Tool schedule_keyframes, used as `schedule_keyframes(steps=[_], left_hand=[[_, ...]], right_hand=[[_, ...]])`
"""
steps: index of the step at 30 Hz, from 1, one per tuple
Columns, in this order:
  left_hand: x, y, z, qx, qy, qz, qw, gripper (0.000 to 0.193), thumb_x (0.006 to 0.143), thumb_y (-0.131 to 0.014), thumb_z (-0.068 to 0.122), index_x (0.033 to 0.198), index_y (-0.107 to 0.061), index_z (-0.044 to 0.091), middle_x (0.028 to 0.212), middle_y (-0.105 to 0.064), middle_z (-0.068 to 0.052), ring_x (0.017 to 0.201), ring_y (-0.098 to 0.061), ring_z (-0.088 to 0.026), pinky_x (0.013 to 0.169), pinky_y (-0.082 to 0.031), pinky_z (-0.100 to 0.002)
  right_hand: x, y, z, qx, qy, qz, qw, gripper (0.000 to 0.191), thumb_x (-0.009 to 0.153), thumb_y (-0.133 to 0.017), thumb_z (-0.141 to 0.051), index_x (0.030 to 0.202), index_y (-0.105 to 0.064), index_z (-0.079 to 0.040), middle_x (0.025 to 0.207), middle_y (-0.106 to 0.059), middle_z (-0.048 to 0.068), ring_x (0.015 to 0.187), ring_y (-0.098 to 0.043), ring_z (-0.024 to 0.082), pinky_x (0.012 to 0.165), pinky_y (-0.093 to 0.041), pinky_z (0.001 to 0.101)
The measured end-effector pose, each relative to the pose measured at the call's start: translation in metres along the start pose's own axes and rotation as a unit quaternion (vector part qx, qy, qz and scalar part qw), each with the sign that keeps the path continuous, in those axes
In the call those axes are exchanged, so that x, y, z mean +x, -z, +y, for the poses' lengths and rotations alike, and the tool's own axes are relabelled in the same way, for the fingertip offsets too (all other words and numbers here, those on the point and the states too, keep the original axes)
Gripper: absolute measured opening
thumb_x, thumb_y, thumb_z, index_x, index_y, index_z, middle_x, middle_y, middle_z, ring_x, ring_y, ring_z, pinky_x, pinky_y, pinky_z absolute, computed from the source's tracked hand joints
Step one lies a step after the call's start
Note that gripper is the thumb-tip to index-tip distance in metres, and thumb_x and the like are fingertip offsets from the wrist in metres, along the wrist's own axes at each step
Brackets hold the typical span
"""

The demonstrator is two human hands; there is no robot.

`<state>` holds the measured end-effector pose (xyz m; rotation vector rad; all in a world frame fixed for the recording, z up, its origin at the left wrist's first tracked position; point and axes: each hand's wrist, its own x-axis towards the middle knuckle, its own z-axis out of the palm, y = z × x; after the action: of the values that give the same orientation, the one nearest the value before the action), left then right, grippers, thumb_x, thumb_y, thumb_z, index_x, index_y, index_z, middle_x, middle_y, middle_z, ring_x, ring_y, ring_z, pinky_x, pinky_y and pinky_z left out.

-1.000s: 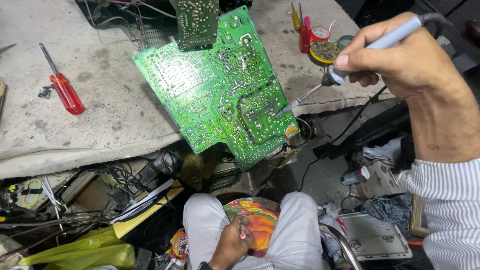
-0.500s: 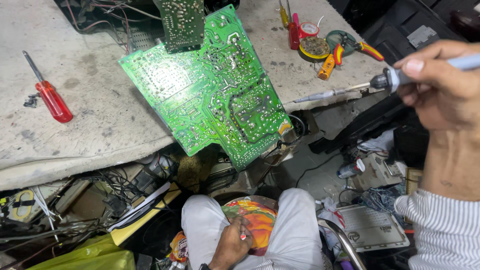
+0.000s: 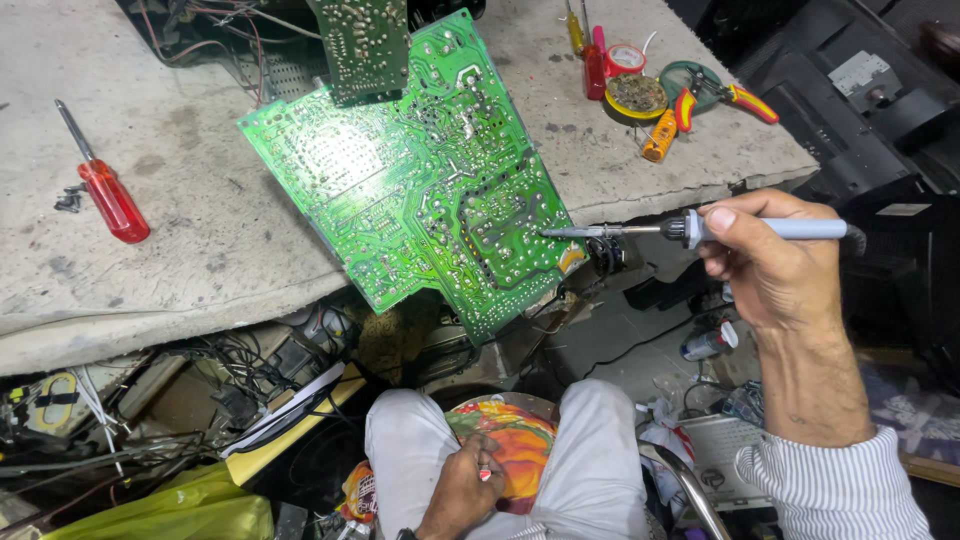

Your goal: The person uses a soldering iron and solder wire to reflow solder joints on a green circuit board. They repeatedly touch the iron to various points on the board while feeding solder wire to create or reinforce connections.

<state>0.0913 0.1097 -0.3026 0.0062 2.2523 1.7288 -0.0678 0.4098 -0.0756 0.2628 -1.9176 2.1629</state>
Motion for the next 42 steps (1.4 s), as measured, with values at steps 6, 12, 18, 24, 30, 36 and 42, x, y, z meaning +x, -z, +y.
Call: schedule_keyframes(steps=[6, 12, 18, 24, 30, 36, 42], left_hand=[[0.002, 0.001, -0.003, -0.002, 0.010, -0.009, 1.000, 0.036, 0.076, -0.064, -0.002, 0.112, -0.061, -0.004, 0.079, -0.075, -0.012, 0.077, -0.076, -0.024, 0.074, -0.058, -0.034], [0.004, 0.002, -0.005, 0.006, 0.002, -0.012, 1.000, 0.036, 0.076, -0.064, -0.002, 0.112, -0.062, -0.006, 0.078, -0.074, -0.012, 0.076, -0.075, -0.024, 0.076, -0.057, -0.033], [0.003, 0.004, -0.004, -0.002, 0.027, -0.025, 0.999, 0.036, 0.076, -0.064, -0.002, 0.112, -0.061, -0.005, 0.078, -0.075, -0.011, 0.077, -0.076, -0.023, 0.078, -0.057, -0.033], [0.000, 0.004, -0.004, 0.005, 0.029, -0.022, 0.999, 0.036, 0.077, -0.064, -0.001, 0.112, -0.061, -0.004, 0.079, -0.075, -0.011, 0.078, -0.076, -0.023, 0.078, -0.057, -0.033], [0.002, 0.002, -0.004, 0.011, 0.021, -0.016, 1.000, 0.037, 0.075, -0.066, -0.002, 0.111, -0.062, -0.004, 0.080, -0.076, -0.012, 0.080, -0.076, -0.024, 0.079, -0.057, -0.034], [0.001, 0.001, -0.004, 0.007, 0.038, -0.022, 0.999, 0.038, 0.075, -0.066, -0.001, 0.113, -0.061, -0.003, 0.081, -0.075, -0.012, 0.080, -0.076, -0.024, 0.079, -0.057, -0.034], [0.001, -0.001, -0.004, 0.015, 0.043, -0.030, 0.998, 0.040, 0.075, -0.066, -0.002, 0.115, -0.061, -0.002, 0.084, -0.075, -0.012, 0.083, -0.077, -0.024, 0.081, -0.058, -0.034]], right_hand=[[0.000, -0.001, 0.002, -0.006, 0.000, 0.001, 1.000, 0.013, 0.095, -0.077, -0.005, 0.101, -0.072, 0.005, 0.087, -0.071, 0.014, 0.069, -0.066, 0.017, 0.058, -0.053, 0.0266], [-0.001, -0.006, 0.000, -0.012, 0.000, -0.004, 1.000, 0.012, 0.095, -0.077, -0.005, 0.101, -0.072, 0.004, 0.087, -0.071, 0.014, 0.069, -0.066, 0.017, 0.058, -0.053, 0.0264], [0.000, -0.009, -0.004, -0.022, 0.012, -0.020, 0.999, 0.011, 0.096, -0.077, -0.004, 0.100, -0.072, 0.005, 0.084, -0.072, 0.015, 0.070, -0.066, 0.017, 0.060, -0.054, 0.0264], [-0.001, 0.005, -0.008, 0.025, 0.012, 0.008, 1.000, 0.012, 0.098, -0.076, -0.004, 0.096, -0.071, 0.007, 0.082, -0.070, 0.017, 0.068, -0.066, 0.019, 0.060, -0.053, 0.0283], [-0.008, 0.021, -0.006, 0.036, 0.022, 0.031, 0.999, 0.014, 0.098, -0.077, -0.004, 0.095, -0.070, 0.008, 0.083, -0.070, 0.017, 0.063, -0.065, 0.020, 0.059, -0.051, 0.0285], [-0.014, 0.024, 0.003, 0.043, 0.004, 0.050, 0.998, 0.014, 0.096, -0.077, -0.005, 0.094, -0.070, 0.007, 0.081, -0.069, 0.016, 0.067, -0.065, 0.020, 0.056, -0.050, 0.0279], [-0.019, 0.025, 0.009, 0.054, -0.004, 0.068, 0.996, 0.015, 0.095, -0.077, -0.007, 0.099, -0.071, 0.006, 0.084, -0.069, 0.015, 0.066, -0.065, 0.019, 0.055, -0.050, 0.0267]])
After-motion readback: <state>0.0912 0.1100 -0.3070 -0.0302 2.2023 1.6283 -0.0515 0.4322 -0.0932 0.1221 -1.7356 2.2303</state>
